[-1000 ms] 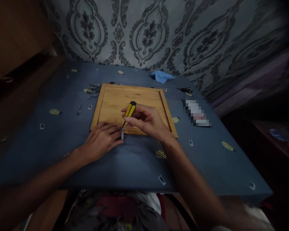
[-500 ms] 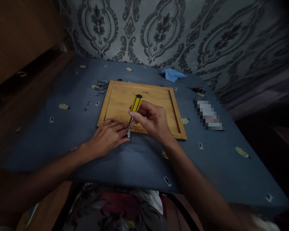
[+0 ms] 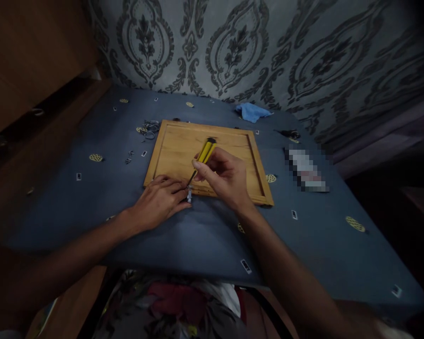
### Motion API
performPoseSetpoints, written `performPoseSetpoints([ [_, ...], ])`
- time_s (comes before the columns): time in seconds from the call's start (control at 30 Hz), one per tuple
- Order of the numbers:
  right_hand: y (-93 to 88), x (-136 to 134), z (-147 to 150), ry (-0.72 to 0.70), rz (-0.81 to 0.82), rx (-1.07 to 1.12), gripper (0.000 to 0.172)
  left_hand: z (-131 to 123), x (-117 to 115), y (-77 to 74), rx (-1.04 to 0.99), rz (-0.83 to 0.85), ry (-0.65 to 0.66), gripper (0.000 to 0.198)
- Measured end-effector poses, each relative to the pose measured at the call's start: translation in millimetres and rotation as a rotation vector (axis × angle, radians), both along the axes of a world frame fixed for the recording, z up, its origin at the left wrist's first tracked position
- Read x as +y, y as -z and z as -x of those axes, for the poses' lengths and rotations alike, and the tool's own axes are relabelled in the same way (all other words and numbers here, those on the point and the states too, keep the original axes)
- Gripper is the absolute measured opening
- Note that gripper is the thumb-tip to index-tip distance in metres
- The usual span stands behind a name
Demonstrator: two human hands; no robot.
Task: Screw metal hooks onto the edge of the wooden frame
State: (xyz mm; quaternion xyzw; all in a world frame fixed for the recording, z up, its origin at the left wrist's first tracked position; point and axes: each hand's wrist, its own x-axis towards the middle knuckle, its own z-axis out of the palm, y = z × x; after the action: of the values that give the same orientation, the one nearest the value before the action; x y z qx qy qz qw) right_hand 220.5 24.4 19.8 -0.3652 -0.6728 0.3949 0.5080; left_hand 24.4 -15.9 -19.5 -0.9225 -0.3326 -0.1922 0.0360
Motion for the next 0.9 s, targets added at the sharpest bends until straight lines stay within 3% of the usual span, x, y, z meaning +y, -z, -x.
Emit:
performPoseSetpoints([
  [0.13,-7.0,-6,-4,0.104,-0.043,0.013,0.043,0,0,-0.4,-0.011,0.019,-0.003,0.033],
  [0.9,1.8,-1,-8,0.048,-0.085,-0.215,0.043,-1,-1,-2.5,-0.002,-0.048,0.002,0.032],
])
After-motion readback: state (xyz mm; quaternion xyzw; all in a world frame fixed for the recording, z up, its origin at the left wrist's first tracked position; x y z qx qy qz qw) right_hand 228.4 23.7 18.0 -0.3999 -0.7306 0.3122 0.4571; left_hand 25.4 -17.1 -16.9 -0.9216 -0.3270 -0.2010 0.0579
